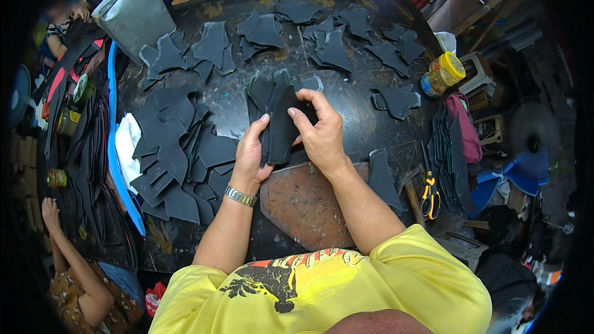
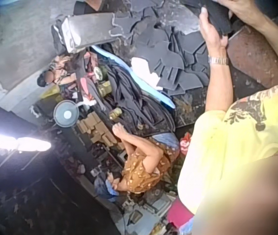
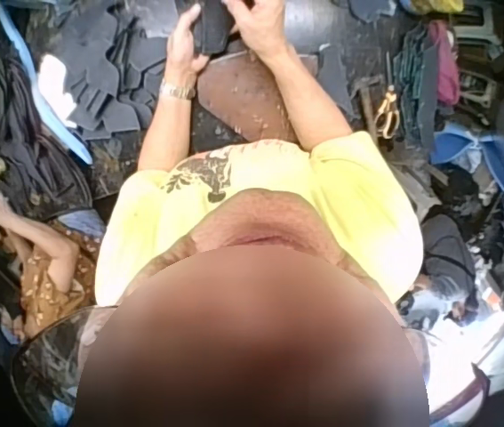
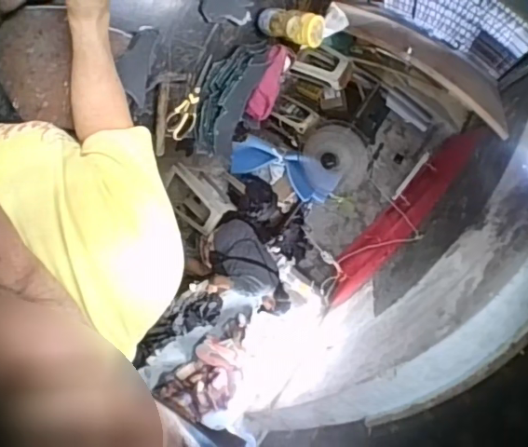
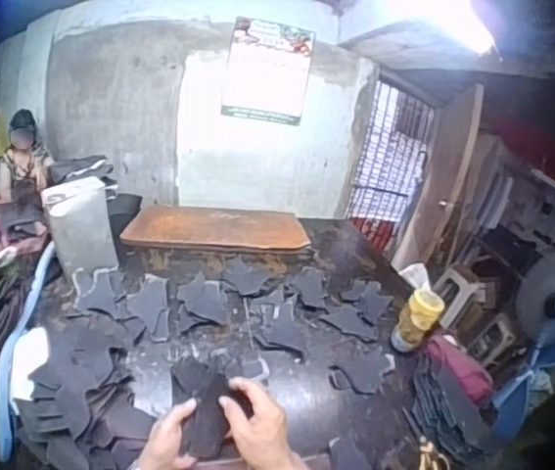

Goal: The person repeatedly picks up black rubber pieces from a table, separates them by hand, and places them back down. The person handles the pieces one at a time, occasionally shifting the pile to access more items.

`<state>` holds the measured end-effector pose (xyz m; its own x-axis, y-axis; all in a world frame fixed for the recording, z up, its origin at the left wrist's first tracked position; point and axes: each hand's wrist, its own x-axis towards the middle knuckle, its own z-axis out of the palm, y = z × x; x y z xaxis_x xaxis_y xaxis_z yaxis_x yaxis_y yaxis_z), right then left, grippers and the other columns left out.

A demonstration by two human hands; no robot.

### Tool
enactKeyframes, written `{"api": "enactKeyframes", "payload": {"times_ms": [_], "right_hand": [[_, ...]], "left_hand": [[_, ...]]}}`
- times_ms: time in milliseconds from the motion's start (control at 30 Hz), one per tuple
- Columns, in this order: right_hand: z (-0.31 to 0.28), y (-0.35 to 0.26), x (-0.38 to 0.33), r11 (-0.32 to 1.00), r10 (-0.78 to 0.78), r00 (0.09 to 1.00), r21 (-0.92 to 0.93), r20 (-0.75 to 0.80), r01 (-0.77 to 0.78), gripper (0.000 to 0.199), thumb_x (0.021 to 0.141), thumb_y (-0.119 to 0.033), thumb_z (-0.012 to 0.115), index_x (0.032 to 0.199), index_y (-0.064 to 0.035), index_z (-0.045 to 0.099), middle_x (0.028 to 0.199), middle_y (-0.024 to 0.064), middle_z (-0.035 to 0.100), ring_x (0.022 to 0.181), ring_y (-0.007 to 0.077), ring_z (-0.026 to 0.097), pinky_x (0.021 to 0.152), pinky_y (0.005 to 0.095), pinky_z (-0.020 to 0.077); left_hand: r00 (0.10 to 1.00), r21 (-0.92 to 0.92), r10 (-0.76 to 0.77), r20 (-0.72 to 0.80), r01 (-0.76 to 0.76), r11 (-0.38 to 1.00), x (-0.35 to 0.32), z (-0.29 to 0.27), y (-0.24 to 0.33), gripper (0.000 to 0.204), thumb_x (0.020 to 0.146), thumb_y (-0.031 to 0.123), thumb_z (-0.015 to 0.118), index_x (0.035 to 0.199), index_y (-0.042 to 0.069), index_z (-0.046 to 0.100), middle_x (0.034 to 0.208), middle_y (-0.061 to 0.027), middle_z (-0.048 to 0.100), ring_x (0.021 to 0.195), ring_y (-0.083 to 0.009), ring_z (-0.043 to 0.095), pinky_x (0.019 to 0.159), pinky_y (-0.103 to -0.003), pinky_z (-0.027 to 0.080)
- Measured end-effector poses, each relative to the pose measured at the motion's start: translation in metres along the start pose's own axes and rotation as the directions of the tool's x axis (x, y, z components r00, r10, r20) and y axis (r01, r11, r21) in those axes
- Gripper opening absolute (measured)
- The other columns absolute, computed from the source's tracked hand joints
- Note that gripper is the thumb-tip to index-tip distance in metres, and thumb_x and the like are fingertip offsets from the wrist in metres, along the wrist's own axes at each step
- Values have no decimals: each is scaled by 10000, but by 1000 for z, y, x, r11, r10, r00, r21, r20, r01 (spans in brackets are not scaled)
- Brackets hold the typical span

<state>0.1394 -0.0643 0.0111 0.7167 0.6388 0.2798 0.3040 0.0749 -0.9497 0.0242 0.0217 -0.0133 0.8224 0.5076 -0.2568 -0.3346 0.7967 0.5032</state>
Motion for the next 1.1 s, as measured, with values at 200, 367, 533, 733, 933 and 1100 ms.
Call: {"api": "enactKeyframes", "payload": {"times_ms": [200, 367, 533, 733, 933, 1100], "right_hand": [[-5, -10, 1, 1000, 17, 999, 18, -42, -16, 204, 861, -24, 646, 1059, 3, 600, 971, 108, 675, 884, 161, 633, 770, 312, 515], [-4, -9, 3, 1000, 4, 999, 16, -52, -4, 202, 861, -20, 638, 1055, 18, 598, 970, 120, 677, 917, 167, 633, 808, 291, 495], [-9, -2, 7, 992, 63, 997, 110, -54, -56, 181, 858, 2, 638, 1034, 15, 597, 920, 75, 656, 855, 110, 594, 761, 251, 480], [-16, 13, 16, 911, 190, 980, 382, -53, -156, 223, 835, 43, 679, 1034, -27, 608, 797, -55, 540, 723, 28, 491, 673, 177, 402], [-26, 20, 25, 819, 342, 930, 527, -133, -226, 290, 850, 4, 685, 1105, -20, 550, 844, 2, 574, 797, 89, 562, 767, 211, 457], [-31, 22, 29, 813, 363, 921, 532, -142, -238, 288, 859, -2, 673, 1116, -5, 542, 927, 41, 595, 873, 112, 575, 820, 238, 462]], "left_hand": [[996, -30, -10, 90, 13, 999, -2, 5, 0, 386, 1014, 209, 411, 1241, -90, 504, 1188, -208, 611, 1053, -285, 649, 912, -431, 573], [995, -43, -14, 97, 18, 999, -1, 5, -1, 406, 1016, 204, 406, 1270, -106, 473, 1215, -223, 596, 1079, -297, 639, 916, -453, 573], [994, -49, -11, 111, 16, 999, -1, 6, 0, 395, 1009, 188, 418, 1250, -116, 488, 1215, -234, 594, 1081, -315, 636, 916, -478, 568], [995, -75, -21, 95, 28, 997, 1, 6, -1, 372, 994, 172, 450, 1212, -123, 510, 1215, -242, 597, 1072, -364, 634, 907, -500, 567], [998, -73, 5, 56, -1, 997, 0, 3, 2, 394, 999, 202, 440, 1248, -100, 485, 1295, -250, 545, 1158, -395, 573, 973, -555, 511], [988, -247, 7, 154, 31, 969, 1, 7, 3, 338, 983, 190, 473, 1166, -89, 529, 1190, -224, 609, 1063, -386, 631, 890, -536, 568]]}}
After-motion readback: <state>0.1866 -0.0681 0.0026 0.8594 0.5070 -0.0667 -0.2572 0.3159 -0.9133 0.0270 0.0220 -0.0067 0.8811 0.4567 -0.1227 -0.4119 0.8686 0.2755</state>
